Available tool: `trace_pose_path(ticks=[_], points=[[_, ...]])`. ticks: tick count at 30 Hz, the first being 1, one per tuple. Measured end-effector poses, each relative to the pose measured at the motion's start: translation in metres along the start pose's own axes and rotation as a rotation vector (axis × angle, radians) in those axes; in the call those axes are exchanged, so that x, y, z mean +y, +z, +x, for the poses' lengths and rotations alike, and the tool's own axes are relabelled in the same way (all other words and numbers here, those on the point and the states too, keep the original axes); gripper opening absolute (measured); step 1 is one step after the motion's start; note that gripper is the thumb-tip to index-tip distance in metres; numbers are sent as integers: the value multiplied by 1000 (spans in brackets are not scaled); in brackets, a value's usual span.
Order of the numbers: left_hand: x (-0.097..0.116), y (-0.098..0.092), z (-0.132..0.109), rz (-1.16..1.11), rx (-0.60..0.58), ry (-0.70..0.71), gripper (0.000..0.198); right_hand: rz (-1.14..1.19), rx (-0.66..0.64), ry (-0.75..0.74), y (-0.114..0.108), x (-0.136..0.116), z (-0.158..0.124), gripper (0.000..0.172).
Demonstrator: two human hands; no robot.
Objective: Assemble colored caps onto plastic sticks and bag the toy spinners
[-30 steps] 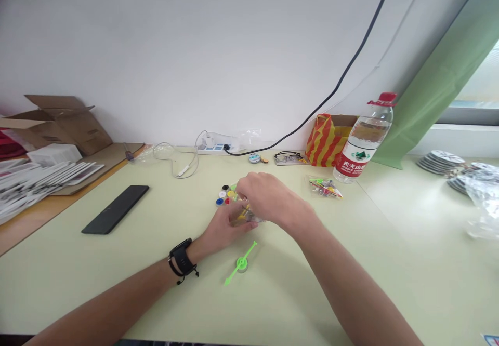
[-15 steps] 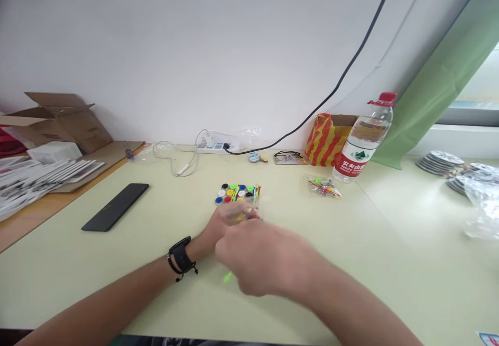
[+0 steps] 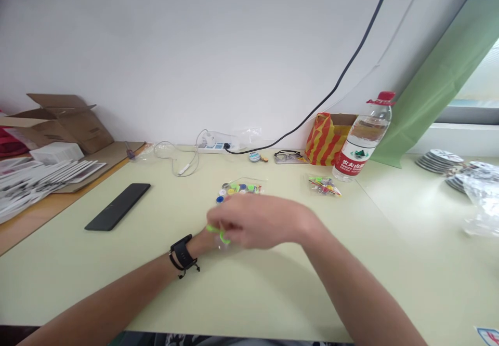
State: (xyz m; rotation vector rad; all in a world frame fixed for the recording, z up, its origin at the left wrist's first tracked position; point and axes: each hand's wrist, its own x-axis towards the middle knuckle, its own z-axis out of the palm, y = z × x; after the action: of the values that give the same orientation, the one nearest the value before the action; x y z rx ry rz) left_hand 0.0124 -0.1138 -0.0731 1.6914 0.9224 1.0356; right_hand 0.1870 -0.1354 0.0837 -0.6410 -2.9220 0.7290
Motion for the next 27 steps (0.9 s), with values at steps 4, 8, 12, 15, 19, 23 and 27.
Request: trace_pose_path(ticks=[4, 8, 12, 15, 19, 23, 27], points=[[5, 4, -3, -94, -120, -3, 24, 21, 383, 194, -25, 16, -17, 12], [6, 7, -4, -146, -141, -5, 30, -52, 520, 279, -27, 29, -21, 12], [7, 6, -3, -139, -137, 4, 28, -131, 399, 310, -23, 31, -19, 18], [10, 5, -2, -123, -125, 3, 26, -161, 374, 341, -20, 31, -16, 18], [16, 4, -2, -95, -131, 3, 24, -225, 401, 393, -15, 33, -13, 19], [17, 5, -3, -75, -127, -2, 24, -200, 435, 306, -11, 41, -11, 15], [17, 5, -3, -76, -109, 16, 22, 1, 432, 198, -15, 56, -13, 11]])
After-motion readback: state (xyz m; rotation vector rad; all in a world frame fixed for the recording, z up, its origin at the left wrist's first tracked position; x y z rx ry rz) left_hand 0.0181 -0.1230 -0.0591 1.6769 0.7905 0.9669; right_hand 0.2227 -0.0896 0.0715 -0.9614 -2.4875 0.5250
